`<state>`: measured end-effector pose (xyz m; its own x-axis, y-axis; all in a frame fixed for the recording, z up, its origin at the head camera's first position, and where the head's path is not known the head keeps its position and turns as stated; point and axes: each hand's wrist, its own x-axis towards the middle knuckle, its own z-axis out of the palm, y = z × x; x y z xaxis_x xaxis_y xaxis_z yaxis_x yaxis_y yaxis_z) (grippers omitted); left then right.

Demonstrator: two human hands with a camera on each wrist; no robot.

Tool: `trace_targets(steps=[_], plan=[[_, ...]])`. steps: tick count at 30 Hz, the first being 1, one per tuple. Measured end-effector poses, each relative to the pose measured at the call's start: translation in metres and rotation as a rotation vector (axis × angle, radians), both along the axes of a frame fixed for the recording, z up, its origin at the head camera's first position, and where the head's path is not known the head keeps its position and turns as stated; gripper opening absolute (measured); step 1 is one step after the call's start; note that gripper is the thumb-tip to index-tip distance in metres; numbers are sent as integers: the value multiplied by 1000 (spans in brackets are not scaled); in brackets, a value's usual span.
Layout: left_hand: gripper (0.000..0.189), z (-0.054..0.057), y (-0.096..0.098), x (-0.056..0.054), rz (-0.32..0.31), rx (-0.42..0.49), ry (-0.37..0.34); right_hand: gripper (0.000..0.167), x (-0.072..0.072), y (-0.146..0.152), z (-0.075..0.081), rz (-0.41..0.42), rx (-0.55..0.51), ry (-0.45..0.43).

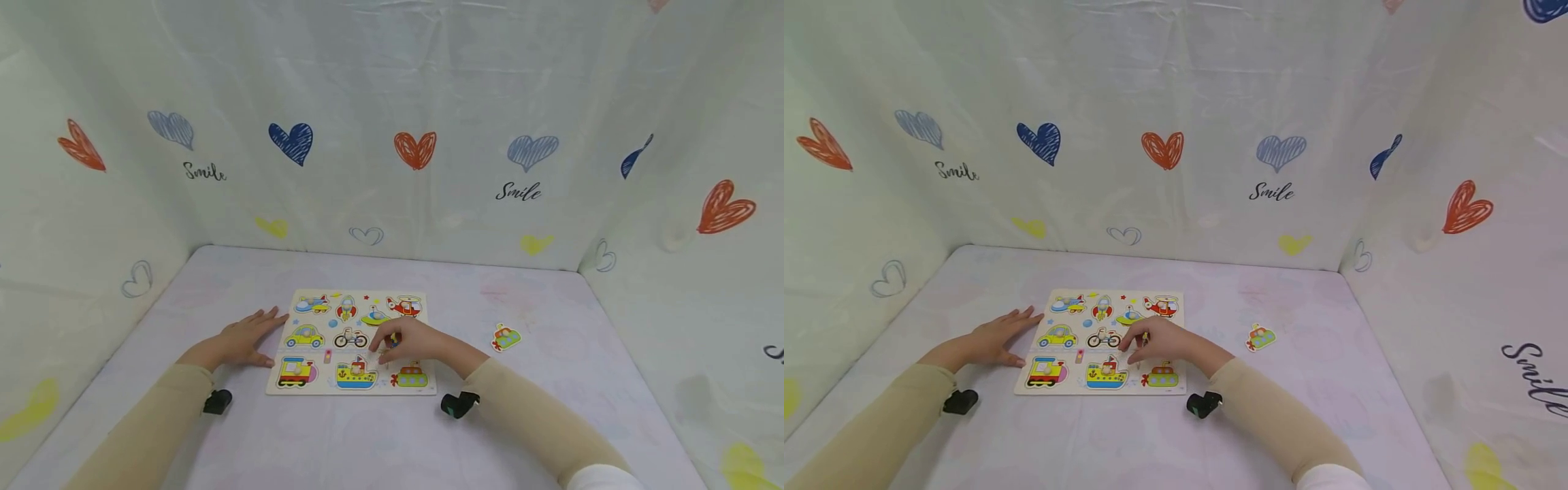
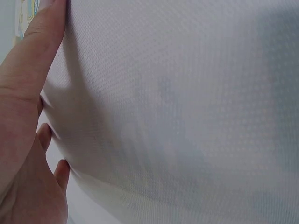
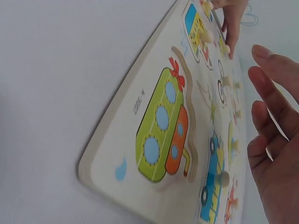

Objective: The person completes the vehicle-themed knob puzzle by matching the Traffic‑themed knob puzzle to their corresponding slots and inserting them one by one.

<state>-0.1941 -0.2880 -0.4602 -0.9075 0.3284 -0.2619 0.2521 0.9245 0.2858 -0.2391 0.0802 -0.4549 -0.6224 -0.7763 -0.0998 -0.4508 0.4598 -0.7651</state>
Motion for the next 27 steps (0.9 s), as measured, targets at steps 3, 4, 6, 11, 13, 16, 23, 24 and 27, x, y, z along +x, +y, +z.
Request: trace_targets(steps=[3, 4, 6, 11, 13, 16, 23, 24, 27], plan=[[98, 1, 1, 1, -6, -3, 7, 18, -1, 16, 1, -20, -17, 5], [97, 1, 1, 0, -5, -4, 6, 18, -2, 21, 2, -29, -21, 8], [97, 1, 1, 0, -9, -7, 8, 18, -2, 32, 3, -48, -34, 14], [98, 1, 2, 0, -6, -6, 2, 19, -2, 60, 4, -94, -70, 28], [98, 1, 2, 0, -4, -8, 4, 19, -2, 70, 3, -111, -75, 34], [99, 0, 2, 0, -6, -11, 9, 19, -2, 84, 0, -135, -66, 42], [98, 0, -1, 1, -11, -3, 14, 18, 1, 110, -5, -192, -68, 65], [98, 0, -1, 1, -10, -1, 14, 19, 1, 114, -5, -202, -74, 63], [99, 0, -1, 1, -12, -3, 13, 20, 3, 124, -8, -243, -88, 54]])
